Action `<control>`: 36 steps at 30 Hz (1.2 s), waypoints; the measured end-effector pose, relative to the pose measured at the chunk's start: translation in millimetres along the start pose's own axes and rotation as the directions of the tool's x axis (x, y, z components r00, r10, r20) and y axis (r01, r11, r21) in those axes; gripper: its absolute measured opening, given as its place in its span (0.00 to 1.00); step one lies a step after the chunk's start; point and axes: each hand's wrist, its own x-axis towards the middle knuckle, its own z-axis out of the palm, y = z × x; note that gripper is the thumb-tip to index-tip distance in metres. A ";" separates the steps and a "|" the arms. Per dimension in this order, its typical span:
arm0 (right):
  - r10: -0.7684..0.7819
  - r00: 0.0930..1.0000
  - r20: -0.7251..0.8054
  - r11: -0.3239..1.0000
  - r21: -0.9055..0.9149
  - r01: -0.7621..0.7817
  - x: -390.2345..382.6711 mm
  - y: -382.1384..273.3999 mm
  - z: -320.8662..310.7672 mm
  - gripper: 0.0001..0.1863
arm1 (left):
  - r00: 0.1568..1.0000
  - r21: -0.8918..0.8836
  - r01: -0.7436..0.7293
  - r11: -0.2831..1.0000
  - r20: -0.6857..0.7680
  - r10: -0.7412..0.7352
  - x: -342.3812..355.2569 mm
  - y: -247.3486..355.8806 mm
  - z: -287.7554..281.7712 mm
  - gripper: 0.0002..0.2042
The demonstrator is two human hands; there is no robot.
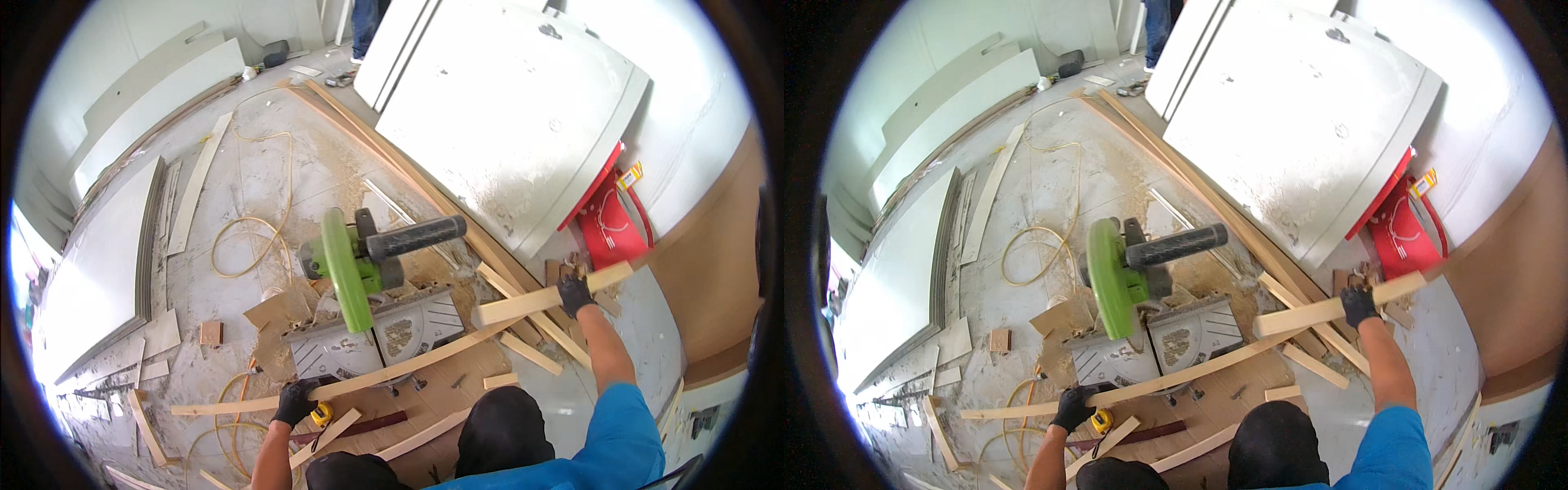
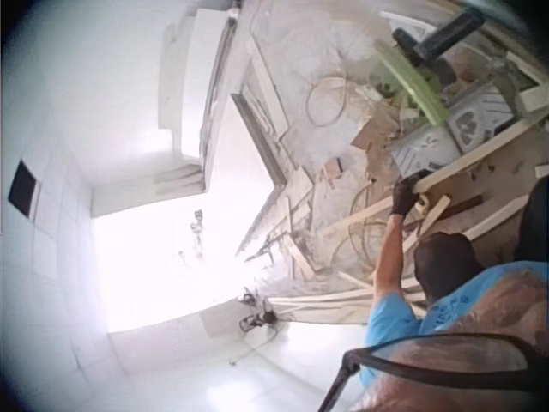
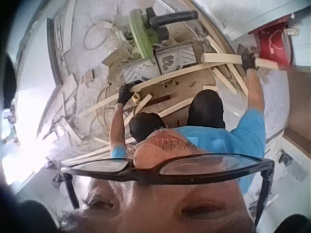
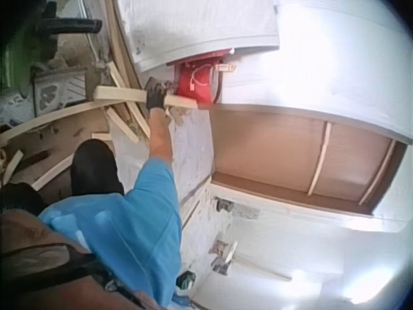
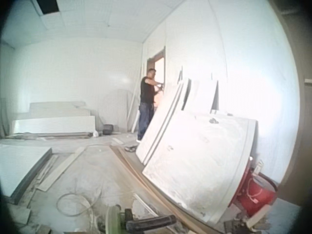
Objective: The person measures wooden planks with a tape measure, marks them, and cuts them to size using a miter saw. The person then stacks the cut pieces.
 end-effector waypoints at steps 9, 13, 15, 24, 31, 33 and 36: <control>-0.360 0.916 -0.175 0.708 0.589 0.390 -62.3 -99.1 -77.5 0.34 | 0.984 -0.188 -0.143 0.972 -0.134 0.119 30.7 8.6 15.1 0.19; -0.357 0.933 -0.048 0.733 0.605 0.312 -94.9 -123.3 -99.7 0.33 | 0.971 -0.159 -0.184 0.970 -0.182 0.154 31.3 5.1 13.2 0.19; -0.365 0.931 -0.031 0.724 0.619 0.304 -110.9 -123.7 -100.1 0.33 | 0.992 -0.183 -0.105 0.978 -0.087 0.090 25.9 -3.9 3.0 0.17; -0.297 0.932 0.207 -0.039 0.973 -0.228 -157.8 -108.4 -4.6 0.21 | 0.952 -0.031 -0.125 0.992 -0.285 0.111 3.8 -75.3 11.7 0.16; -0.011 0.999 -0.041 0.745 0.666 0.036 -134.2 -115.2 -95.3 0.19 | 0.990 0.054 0.042 0.998 -0.138 -0.034 8.5 -64.5 -5.4 0.31; 0.060 0.935 -0.349 0.560 0.787 0.258 -106.7 -117.3 -166.2 0.20 | 0.953 0.041 0.033 0.999 -0.301 -0.019 7.7 -77.1 13.5 0.39; 0.096 0.808 -0.581 0.528 0.718 0.454 -54.8 -124.8 -255.1 0.25 | 0.913 -0.226 0.232 0.946 -0.285 -0.292 34.7 -82.7 -8.1 0.42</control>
